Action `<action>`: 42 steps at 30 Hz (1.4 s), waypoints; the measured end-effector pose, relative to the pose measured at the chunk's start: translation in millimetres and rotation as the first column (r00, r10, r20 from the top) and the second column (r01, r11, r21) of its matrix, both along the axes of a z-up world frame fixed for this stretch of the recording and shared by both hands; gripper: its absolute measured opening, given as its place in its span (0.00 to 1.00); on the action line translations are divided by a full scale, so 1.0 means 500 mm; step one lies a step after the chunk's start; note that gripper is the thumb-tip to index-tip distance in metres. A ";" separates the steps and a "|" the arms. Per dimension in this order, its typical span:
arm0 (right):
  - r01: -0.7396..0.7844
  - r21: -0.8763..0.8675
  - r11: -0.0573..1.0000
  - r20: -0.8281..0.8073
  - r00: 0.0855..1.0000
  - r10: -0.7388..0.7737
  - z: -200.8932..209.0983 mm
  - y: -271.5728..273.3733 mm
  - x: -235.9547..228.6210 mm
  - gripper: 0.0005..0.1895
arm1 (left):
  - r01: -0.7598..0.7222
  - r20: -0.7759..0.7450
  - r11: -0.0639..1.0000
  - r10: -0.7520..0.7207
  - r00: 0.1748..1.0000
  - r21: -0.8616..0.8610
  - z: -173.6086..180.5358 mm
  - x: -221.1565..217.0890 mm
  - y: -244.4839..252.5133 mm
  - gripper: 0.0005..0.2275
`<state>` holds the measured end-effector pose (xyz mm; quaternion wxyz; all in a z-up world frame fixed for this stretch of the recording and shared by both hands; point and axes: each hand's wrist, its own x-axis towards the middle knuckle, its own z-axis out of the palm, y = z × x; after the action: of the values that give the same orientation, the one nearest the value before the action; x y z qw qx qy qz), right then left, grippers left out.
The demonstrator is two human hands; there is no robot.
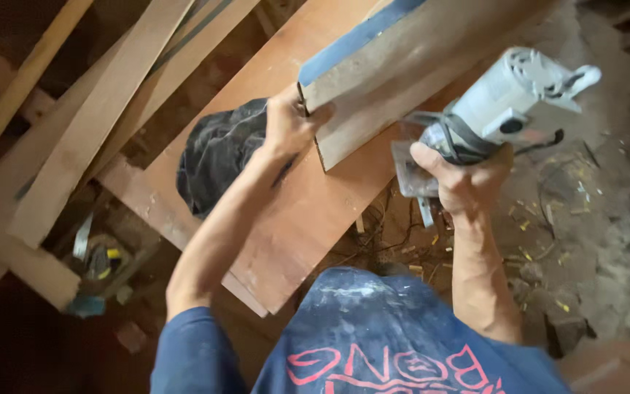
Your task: The person uses a handheld router to trim the edges of a rectangular board with a blue edge band. They adjust the router's fence, guide it along the board's edges, and then manually sand the trimmed edge with a sanding block.
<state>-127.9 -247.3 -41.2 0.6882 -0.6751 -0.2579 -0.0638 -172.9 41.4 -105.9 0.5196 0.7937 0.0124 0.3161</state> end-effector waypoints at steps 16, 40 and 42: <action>0.510 -0.023 0.860 0.452 0.772 -0.446 0.071 0.251 -0.062 0.32 | -0.013 0.073 0.998 0.009 0.997 0.056 -0.089 0.053 -0.031 0.15; 0.814 0.039 0.580 0.539 0.471 -0.698 0.088 0.401 -0.072 0.44 | 0.317 0.002 0.792 -0.370 0.929 -0.523 -0.152 0.049 -0.035 0.17; 0.820 0.001 0.573 0.438 0.514 -0.737 0.089 0.415 -0.071 0.44 | 0.305 0.053 0.912 -0.302 0.952 -0.275 -0.173 0.047 -0.027 0.17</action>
<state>-163.5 -39.9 3.1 0.4446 -0.7579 -0.0627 -0.4732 -149.6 27.7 -192.5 0.6694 0.7029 -0.0687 0.2305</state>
